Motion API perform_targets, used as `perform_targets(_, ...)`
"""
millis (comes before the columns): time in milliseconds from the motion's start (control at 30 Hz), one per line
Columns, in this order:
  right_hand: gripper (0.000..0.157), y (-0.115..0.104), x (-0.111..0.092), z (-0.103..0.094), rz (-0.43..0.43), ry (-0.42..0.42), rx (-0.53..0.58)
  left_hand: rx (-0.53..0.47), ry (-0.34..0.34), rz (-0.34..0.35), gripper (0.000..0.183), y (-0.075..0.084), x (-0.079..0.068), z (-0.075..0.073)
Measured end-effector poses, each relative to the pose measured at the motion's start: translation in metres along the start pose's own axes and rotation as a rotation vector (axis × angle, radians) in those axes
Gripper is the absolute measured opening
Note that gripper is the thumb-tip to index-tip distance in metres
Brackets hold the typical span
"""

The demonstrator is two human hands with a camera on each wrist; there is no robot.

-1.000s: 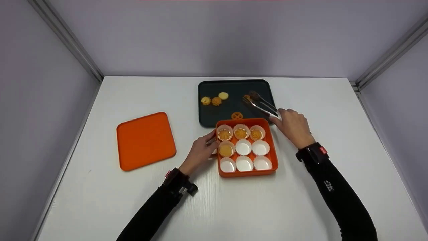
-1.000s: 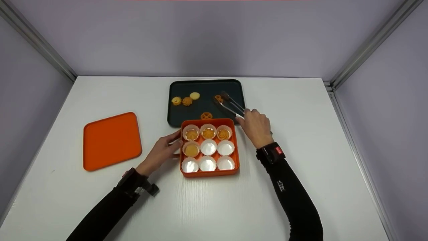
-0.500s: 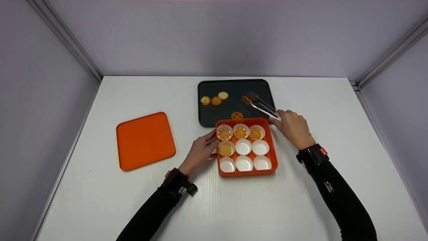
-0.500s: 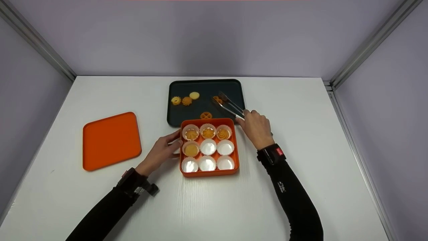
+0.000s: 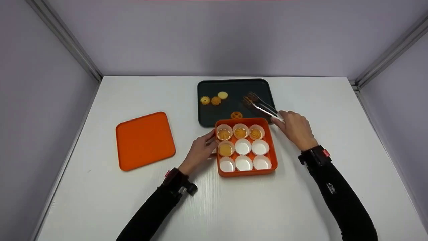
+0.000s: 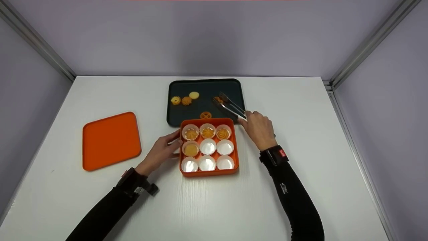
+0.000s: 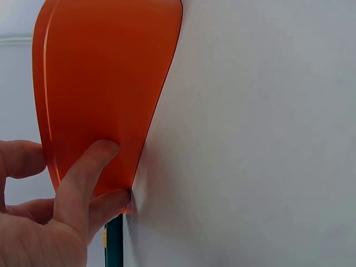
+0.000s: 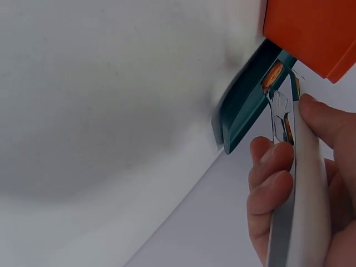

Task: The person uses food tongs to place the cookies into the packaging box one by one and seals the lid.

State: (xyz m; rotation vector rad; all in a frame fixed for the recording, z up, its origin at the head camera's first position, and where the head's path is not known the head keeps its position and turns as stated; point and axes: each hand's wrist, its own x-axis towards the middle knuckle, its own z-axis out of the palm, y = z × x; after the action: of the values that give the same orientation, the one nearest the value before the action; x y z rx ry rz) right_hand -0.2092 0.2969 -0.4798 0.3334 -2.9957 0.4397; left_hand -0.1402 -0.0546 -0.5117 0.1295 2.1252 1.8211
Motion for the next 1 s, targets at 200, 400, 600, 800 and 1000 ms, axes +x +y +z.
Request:
perform_targets(200,0.046,0.002,-0.004,-0.005,0.003,-0.003,0.019,-0.007,-0.007,0.001,0.06,0.001,-0.001,0.0)
perform_targets(400,0.05,0.001,-0.008,-0.011,0.007,0.008,0.027,-0.001,-0.004,0.003,0.06,0.001,-0.001,0.0)
perform_targets(600,0.051,0.001,-0.016,-0.019,0.016,0.008,0.037,0.011,0.001,0.004,0.06,0.001,0.0,0.0)
perform_targets(800,0.048,0.002,-0.027,-0.027,-0.017,0.022,0.044,0.012,-0.001,0.001,0.06,0.001,0.0,0.0)
perform_targets(1000,0.043,0.0,-0.037,-0.033,-0.037,0.027,0.044,0.003,0.001,-0.018,0.061,0.001,0.0,0.0)
